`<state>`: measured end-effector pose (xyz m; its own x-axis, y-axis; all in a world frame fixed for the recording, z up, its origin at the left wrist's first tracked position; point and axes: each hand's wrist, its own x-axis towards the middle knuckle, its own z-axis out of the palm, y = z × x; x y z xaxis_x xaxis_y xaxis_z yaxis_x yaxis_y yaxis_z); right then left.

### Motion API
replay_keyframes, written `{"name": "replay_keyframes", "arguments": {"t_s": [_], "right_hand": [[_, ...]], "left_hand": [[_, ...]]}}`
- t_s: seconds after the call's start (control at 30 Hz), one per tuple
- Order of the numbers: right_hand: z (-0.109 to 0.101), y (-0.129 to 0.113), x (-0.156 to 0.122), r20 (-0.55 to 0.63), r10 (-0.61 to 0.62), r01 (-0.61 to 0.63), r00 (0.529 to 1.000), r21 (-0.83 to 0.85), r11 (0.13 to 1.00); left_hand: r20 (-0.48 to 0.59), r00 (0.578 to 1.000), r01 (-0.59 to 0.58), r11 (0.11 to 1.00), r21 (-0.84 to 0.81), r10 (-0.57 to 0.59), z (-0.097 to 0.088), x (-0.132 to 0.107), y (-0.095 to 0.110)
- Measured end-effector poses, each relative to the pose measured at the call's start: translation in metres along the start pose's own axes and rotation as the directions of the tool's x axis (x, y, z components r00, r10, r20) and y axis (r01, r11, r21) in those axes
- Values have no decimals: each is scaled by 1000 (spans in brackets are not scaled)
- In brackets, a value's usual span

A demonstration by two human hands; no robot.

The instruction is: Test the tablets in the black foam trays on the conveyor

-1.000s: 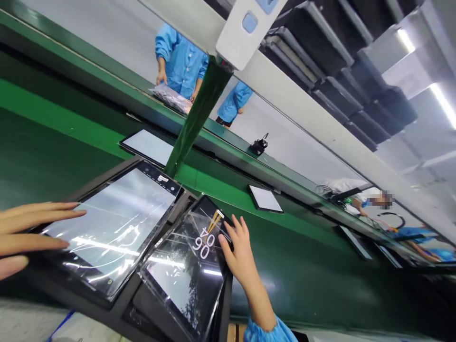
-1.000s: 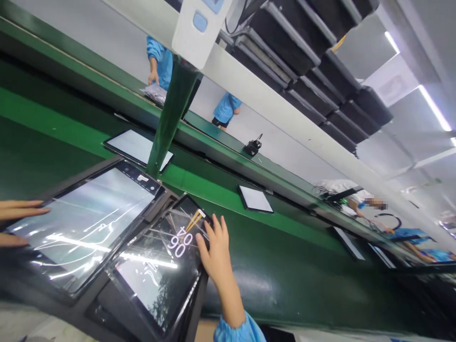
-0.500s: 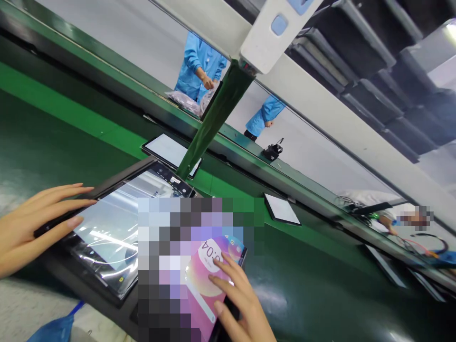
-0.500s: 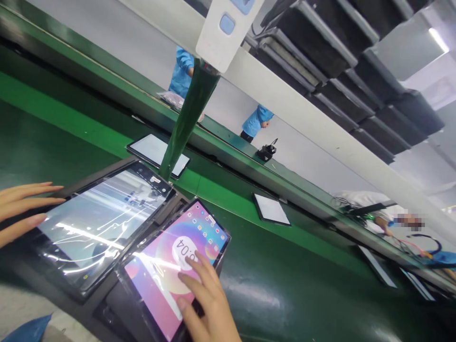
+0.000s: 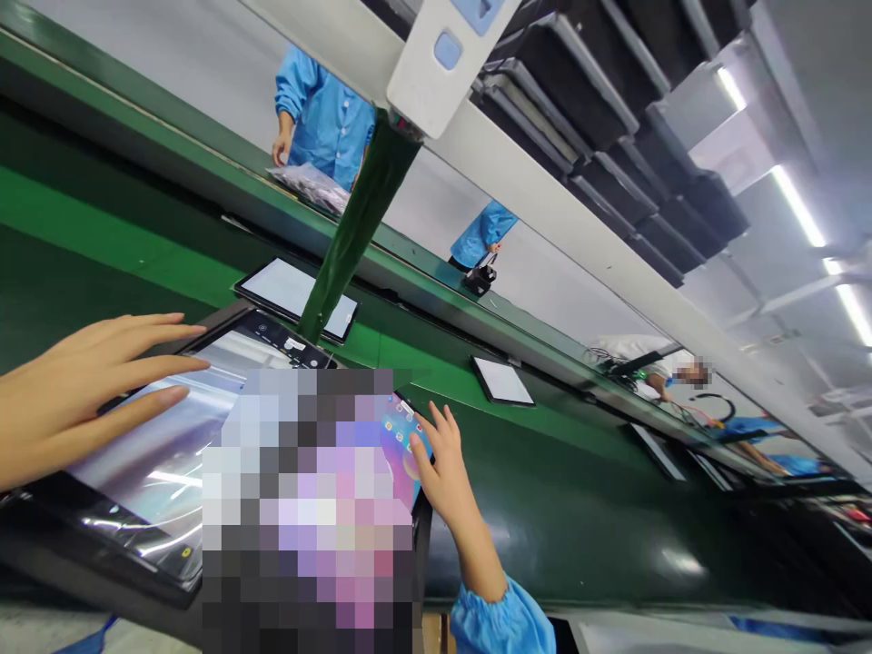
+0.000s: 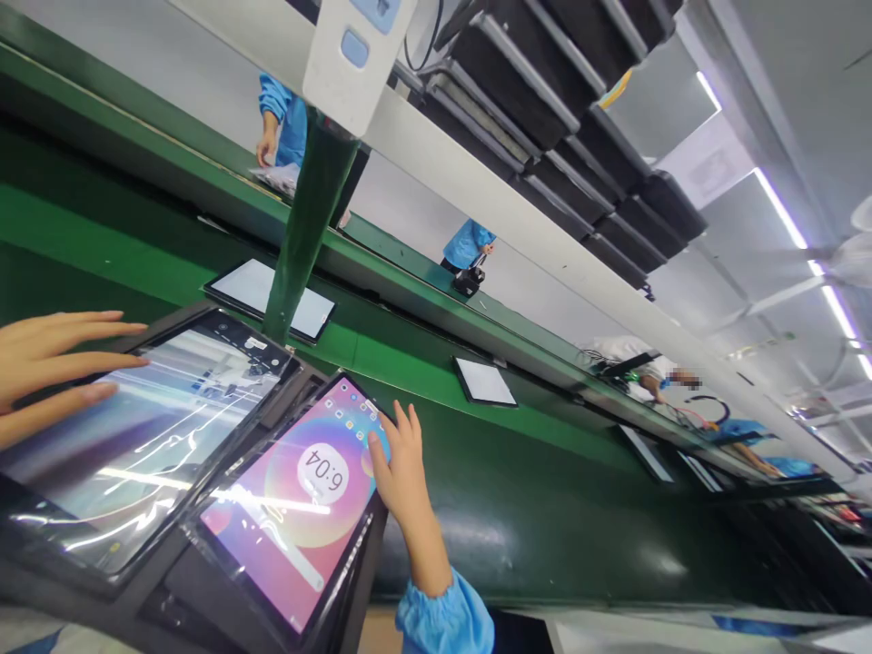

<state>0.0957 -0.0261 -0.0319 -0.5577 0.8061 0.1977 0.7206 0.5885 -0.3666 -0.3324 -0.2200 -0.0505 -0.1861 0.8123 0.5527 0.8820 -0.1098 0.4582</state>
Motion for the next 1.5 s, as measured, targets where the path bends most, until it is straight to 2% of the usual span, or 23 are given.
{"name": "replay_keyframes", "arguments": {"t_s": [0.07,0.1,0.2,0.37,0.43,0.5,0.57,0.63,0.8,0.9,1.0,1.1,1.17,1.27,1.33,1.5], "right_hand": [[-2,1,-6,-43,-9,9,999,10,1000],[-4,3,-10,-75,-7,8,997,15,1000],[-10,10,-22,-143,11,-8,990,24,1000],[-16,19,-34,-85,-2,4,996,16,1000],[-15,20,-34,-115,-7,11,993,35,999],[-11,19,-33,-175,3,10,984,69,998],[-7,16,-30,-196,11,10,980,107,994],[-2,9,-27,-182,2,21,983,127,992],[-2,-10,-27,-209,-11,42,978,144,989],[-9,-14,-34,-229,3,34,973,157,987],[-15,-9,-46,-222,15,22,975,165,986],[-21,-2,-58,-214,41,-4,976,169,986],[-25,2,-64,-223,67,-27,973,175,984],[-26,6,-68,-258,106,-54,960,200,978],[-25,7,-68,-270,130,-70,954,222,973],[-17,6,-66,-247,170,-106,954,250,962]], "left_hand": [[88,974,-215,973,84,207,5,5,-10],[102,959,-276,955,107,265,7,7,-13],[94,946,-318,942,105,309,12,12,-15],[68,957,-287,955,70,282,17,21,-10],[70,963,-265,963,58,261,17,28,-9],[162,965,-220,973,64,208,17,39,-5],[299,944,-178,979,98,142,20,52,0],[383,918,-168,977,132,106,30,68,4],[394,916,-152,971,182,70,66,101,3],[425,904,-143,971,192,49,72,107,1],[475,878,-150,973,176,50,55,95,4],[519,852,-163,976,145,65,22,65,6],[523,849,-161,981,107,82,-1,40,5],[438,896,-95,994,49,65,-29,4,3],[362,932,-33,999,24,22,-39,-13,4],[282,959,35,999,23,-40,-46,-33,11]]}}
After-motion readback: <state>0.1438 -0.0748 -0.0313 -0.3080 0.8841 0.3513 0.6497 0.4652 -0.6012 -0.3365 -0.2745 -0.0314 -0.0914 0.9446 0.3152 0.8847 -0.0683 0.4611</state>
